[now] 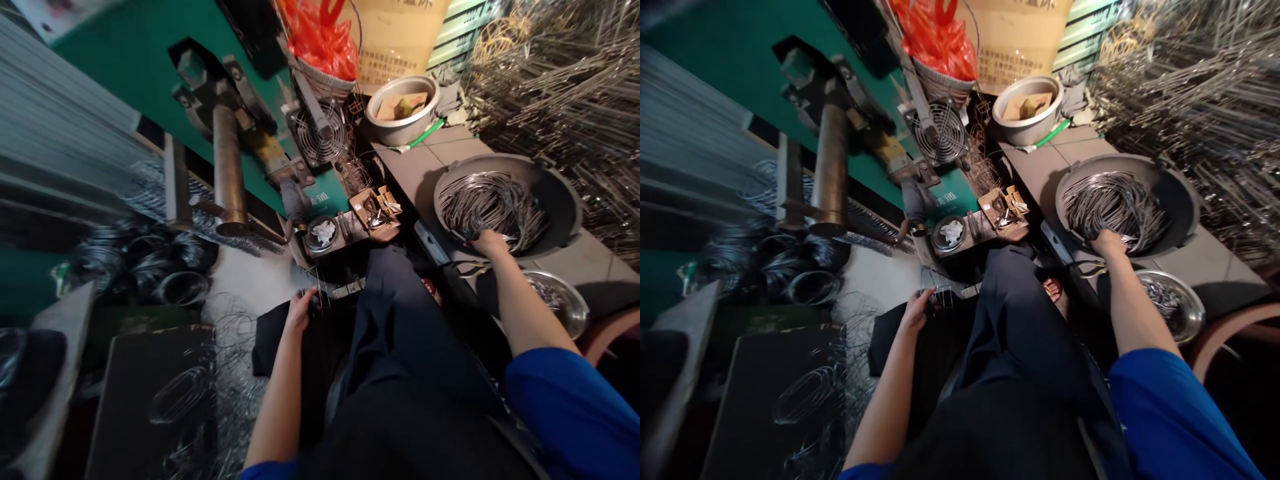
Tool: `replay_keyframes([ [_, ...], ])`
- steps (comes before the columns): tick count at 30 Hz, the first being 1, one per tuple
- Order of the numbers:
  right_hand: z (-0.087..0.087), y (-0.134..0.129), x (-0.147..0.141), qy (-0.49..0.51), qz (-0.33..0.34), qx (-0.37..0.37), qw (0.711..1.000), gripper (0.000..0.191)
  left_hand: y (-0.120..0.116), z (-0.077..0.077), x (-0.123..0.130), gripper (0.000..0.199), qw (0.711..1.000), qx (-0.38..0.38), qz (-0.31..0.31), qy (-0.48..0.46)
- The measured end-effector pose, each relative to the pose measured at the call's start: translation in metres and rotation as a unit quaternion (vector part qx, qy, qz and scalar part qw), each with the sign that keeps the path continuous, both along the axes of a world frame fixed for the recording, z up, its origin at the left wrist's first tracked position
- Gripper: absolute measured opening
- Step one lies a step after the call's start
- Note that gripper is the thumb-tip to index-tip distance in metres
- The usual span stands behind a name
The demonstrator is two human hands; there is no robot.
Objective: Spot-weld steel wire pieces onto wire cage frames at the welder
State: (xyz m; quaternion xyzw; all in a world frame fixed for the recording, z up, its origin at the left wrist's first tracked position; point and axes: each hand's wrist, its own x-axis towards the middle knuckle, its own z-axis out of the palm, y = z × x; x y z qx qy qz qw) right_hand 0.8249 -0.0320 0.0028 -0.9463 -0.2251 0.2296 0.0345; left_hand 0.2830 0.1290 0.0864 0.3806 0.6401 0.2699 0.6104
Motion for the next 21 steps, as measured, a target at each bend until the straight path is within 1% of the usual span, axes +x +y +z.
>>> replay_keyframes([
  [1,0.001,0.001,-0.001,0.001,-0.002,-0.016,1.000,0.055,-0.001,0.001,0.000,0.047,1.000,0.003,0.001,0.000],
  [2,0.003,0.001,-0.003,-0.009,0.007,-0.010,1.000,0.052,-0.003,0.001,0.001,0.047,1.000,0.007,0.003,-0.001],
  [5,0.005,-0.009,-0.015,-0.082,0.054,0.060,0.993,0.043,-0.007,0.001,0.001,0.047,1.000,0.020,0.012,-0.007],
  [7,0.007,-0.017,-0.024,-0.115,0.056,0.087,0.988,0.045,-0.008,-0.001,0.001,0.046,0.999,0.026,0.019,-0.012],
  [9,0.012,-0.021,-0.031,-0.117,0.043,0.089,0.988,0.049,-0.009,-0.003,0.000,0.044,0.999,0.028,0.023,-0.017],
  [11,0.021,-0.022,-0.036,-0.112,0.045,0.085,0.989,0.049,-0.009,-0.005,-0.001,0.043,0.999,0.028,0.026,-0.022],
  [17,0.058,-0.012,-0.052,-0.115,0.067,0.084,0.988,0.045,-0.007,-0.010,-0.005,0.041,0.999,0.028,0.031,-0.036],
  [21,0.080,-0.003,-0.077,-0.107,0.126,0.105,0.981,0.042,-0.006,-0.013,-0.008,0.044,0.998,0.024,0.030,-0.048],
])
